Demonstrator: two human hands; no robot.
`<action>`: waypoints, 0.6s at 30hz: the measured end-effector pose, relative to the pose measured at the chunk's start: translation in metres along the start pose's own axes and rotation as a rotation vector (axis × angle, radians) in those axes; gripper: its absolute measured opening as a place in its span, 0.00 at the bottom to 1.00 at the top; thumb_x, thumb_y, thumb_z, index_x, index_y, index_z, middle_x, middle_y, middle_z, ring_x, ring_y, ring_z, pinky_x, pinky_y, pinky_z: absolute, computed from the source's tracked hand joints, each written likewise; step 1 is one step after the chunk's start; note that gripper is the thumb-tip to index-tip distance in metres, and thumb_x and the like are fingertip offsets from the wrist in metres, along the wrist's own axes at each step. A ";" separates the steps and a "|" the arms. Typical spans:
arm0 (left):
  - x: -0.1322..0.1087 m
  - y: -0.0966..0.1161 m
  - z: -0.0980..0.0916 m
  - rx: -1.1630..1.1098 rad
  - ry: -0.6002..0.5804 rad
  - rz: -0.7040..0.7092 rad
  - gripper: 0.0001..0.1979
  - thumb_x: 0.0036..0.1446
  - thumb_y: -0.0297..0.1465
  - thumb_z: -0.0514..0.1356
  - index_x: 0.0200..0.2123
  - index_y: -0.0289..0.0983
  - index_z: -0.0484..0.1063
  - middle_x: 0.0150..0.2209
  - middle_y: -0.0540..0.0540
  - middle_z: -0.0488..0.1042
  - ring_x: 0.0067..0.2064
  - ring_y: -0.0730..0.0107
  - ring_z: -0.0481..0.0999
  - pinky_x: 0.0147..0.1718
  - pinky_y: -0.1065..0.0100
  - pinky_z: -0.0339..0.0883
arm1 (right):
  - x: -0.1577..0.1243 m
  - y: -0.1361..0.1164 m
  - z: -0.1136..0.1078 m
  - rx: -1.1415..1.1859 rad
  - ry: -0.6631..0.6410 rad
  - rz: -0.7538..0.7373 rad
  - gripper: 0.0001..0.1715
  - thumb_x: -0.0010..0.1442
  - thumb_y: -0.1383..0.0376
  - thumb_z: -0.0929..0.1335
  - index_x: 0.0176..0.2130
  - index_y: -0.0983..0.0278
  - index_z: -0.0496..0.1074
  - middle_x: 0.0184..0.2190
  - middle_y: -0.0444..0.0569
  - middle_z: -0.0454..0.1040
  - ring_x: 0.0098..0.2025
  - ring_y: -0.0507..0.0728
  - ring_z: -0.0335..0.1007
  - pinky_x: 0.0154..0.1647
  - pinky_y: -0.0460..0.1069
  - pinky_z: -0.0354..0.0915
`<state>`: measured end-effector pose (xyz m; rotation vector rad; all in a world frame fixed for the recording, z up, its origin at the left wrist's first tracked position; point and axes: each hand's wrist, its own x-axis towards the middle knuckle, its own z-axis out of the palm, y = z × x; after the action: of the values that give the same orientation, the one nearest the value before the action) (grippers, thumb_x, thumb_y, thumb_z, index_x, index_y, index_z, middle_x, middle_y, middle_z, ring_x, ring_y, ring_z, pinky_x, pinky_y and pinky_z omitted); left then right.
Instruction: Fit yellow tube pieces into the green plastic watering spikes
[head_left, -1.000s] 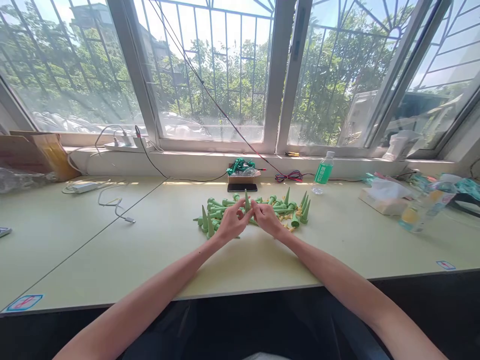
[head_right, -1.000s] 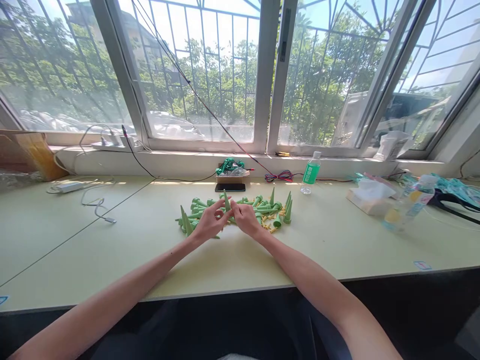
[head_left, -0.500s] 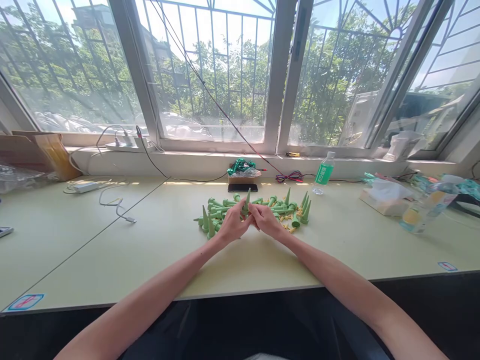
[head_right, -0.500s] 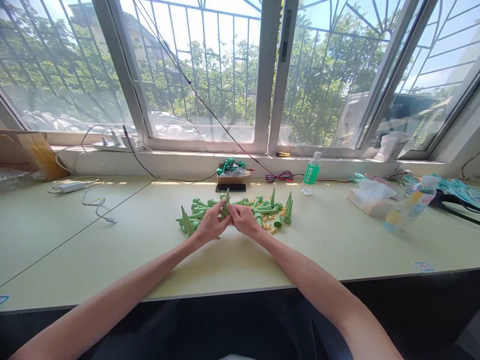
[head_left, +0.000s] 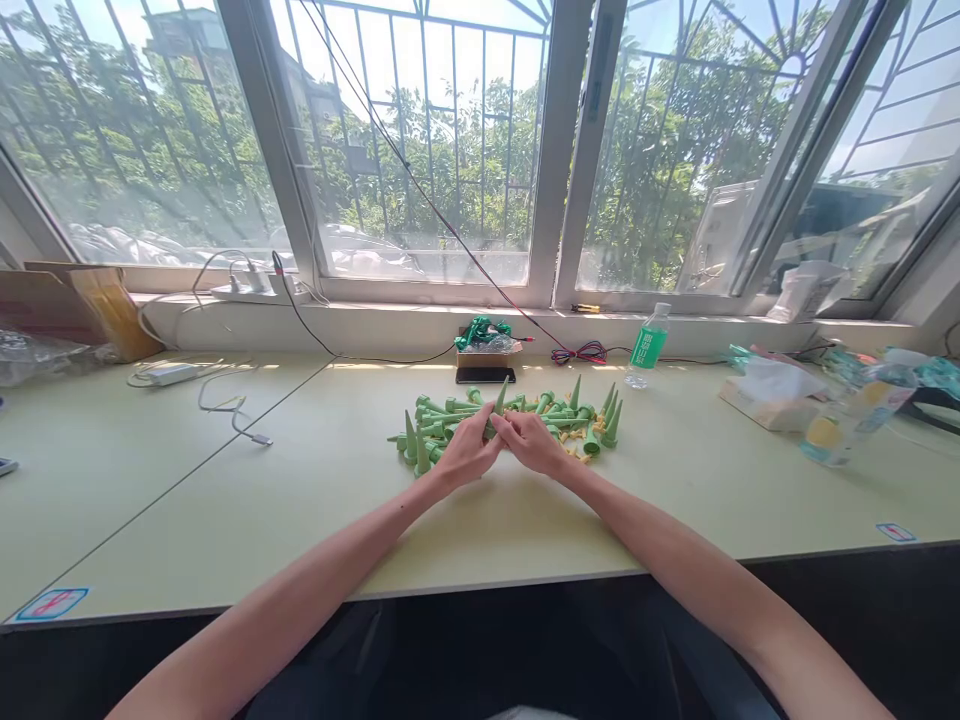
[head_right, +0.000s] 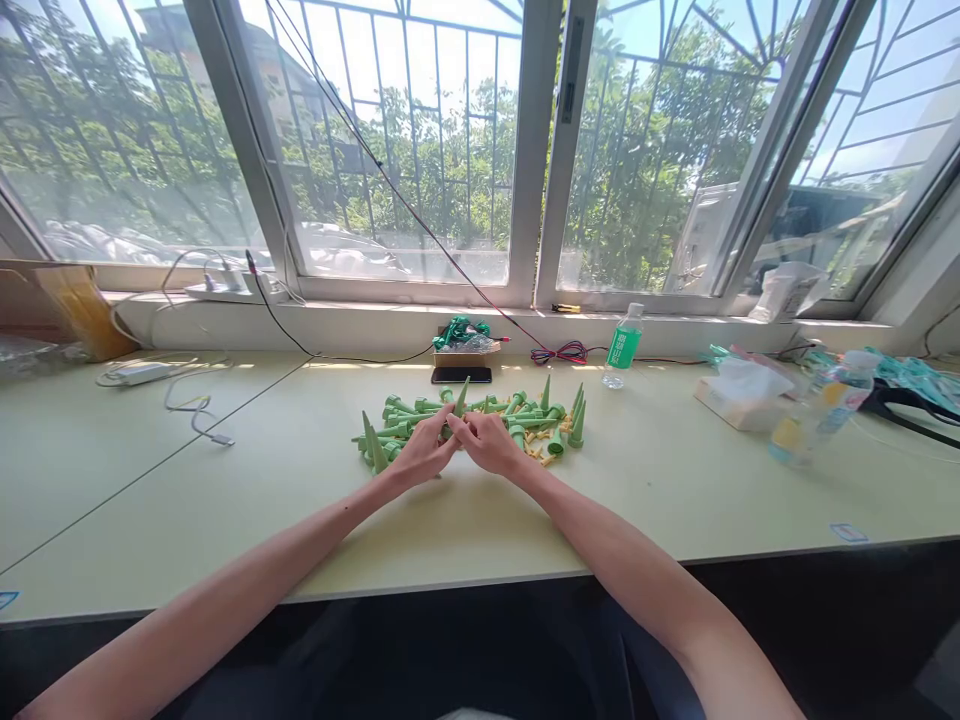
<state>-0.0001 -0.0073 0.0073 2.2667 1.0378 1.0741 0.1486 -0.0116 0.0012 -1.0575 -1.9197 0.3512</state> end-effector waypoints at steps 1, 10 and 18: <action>0.000 -0.001 0.000 0.000 -0.010 0.007 0.18 0.58 0.35 0.54 0.49 0.33 0.65 0.24 0.53 0.67 0.21 0.78 0.61 0.22 0.73 0.55 | 0.000 0.000 0.000 -0.014 0.004 -0.007 0.28 0.65 0.51 0.57 0.19 0.62 0.51 0.15 0.39 0.53 0.20 0.48 0.48 0.24 0.46 0.47; 0.001 -0.004 -0.002 -0.009 -0.054 0.030 0.11 0.57 0.35 0.54 0.41 0.35 0.66 0.24 0.54 0.64 0.20 0.79 0.57 0.20 0.74 0.53 | -0.002 0.002 0.000 -0.065 -0.016 -0.039 0.25 0.64 0.58 0.58 0.19 0.63 0.51 0.15 0.39 0.53 0.20 0.48 0.47 0.24 0.46 0.45; 0.001 0.000 -0.005 0.006 -0.089 0.004 0.12 0.56 0.36 0.55 0.41 0.36 0.66 0.24 0.54 0.63 0.21 0.78 0.57 0.21 0.73 0.51 | -0.002 0.004 0.000 -0.106 -0.025 -0.058 0.24 0.64 0.59 0.58 0.19 0.63 0.51 0.15 0.39 0.53 0.20 0.48 0.47 0.24 0.46 0.45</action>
<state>-0.0038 -0.0064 0.0103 2.3002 1.0027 0.9640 0.1515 -0.0111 -0.0021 -1.0682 -2.0052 0.2330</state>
